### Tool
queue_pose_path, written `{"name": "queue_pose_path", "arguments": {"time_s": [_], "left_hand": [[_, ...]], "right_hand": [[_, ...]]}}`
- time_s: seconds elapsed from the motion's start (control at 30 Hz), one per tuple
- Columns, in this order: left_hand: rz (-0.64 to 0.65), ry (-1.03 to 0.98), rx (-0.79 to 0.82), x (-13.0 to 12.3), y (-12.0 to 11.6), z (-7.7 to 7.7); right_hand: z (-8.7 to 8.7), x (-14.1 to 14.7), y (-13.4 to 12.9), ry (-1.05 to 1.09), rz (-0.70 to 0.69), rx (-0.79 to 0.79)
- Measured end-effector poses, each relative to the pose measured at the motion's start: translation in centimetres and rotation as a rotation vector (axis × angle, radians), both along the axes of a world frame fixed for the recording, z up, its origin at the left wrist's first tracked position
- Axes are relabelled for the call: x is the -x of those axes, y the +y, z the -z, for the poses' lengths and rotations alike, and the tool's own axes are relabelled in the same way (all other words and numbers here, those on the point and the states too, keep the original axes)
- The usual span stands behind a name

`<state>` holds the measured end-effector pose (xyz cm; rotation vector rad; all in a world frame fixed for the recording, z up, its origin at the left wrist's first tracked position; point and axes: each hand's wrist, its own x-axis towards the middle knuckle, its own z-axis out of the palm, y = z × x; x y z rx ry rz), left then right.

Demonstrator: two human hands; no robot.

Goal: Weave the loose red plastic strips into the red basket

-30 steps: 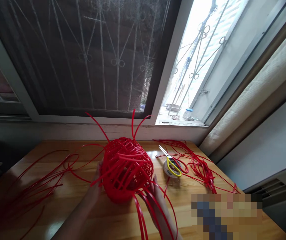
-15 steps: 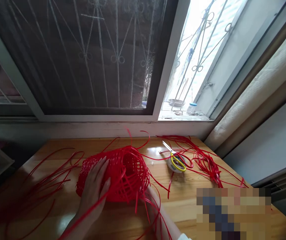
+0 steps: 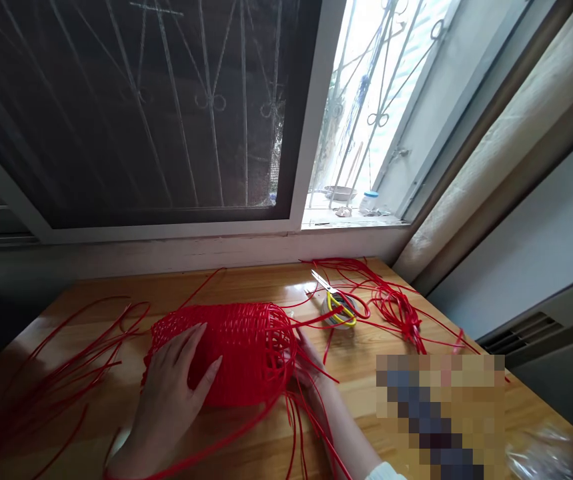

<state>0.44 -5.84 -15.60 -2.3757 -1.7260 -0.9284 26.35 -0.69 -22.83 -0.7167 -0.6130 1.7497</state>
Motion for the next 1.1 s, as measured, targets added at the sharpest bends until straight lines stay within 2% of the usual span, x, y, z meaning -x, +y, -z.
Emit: {"name": "queue_pose_path", "arguments": {"time_s": [0.07, 0.17, 0.23, 0.3, 0.4, 0.43, 0.5, 0.63, 0.8, 0.97, 1.1], "left_hand": [[-0.012, 0.034, 0.022, 0.5, 0.1, -1.3], [0.05, 0.028, 0.109, 0.6, 1.1, -3.9], [0.124, -0.007, 0.188, -0.2, 2.1, -5.8], [0.29, -0.086, 0.278, -1.9, 3.2, -7.3], [0.585, -0.213, 0.448, -5.4, 4.4, -8.7], [0.647, -0.237, 0.476, -6.6, 4.7, -9.0], [0.688, -0.296, 0.501, -8.6, 5.2, -9.6], [0.739, -0.387, 0.624, -10.5, 5.7, -11.0], [0.696, -0.404, 0.73, -10.0, 5.4, -12.5], [0.604, -0.434, 0.748, -8.9, 5.3, -12.8], [0.573, -0.408, 0.754, -8.5, 5.3, -12.9]], "right_hand": [[0.0, -0.2, 0.4, 0.031, -0.051, 0.02], [0.4, -0.1, 0.7, 0.075, -0.091, 0.038], [0.9, 0.1, 0.8, 0.098, -0.088, 0.038], [1.3, 0.3, 0.7, 0.118, -0.075, 0.031], [1.5, 0.5, 0.6, 0.142, -0.052, 0.013], [1.4, 0.5, 0.5, 0.149, -0.044, 0.006], [1.1, 0.7, 0.4, 0.159, -0.032, -0.008], [0.3, 0.9, -0.1, 0.209, -0.006, -0.053], [-0.9, 0.9, -0.7, 0.232, -0.037, -0.102], [-2.0, 1.1, -1.2, 0.239, -0.055, -0.122], [-2.1, 1.8, -1.0, 0.201, -0.068, -0.13]]}}
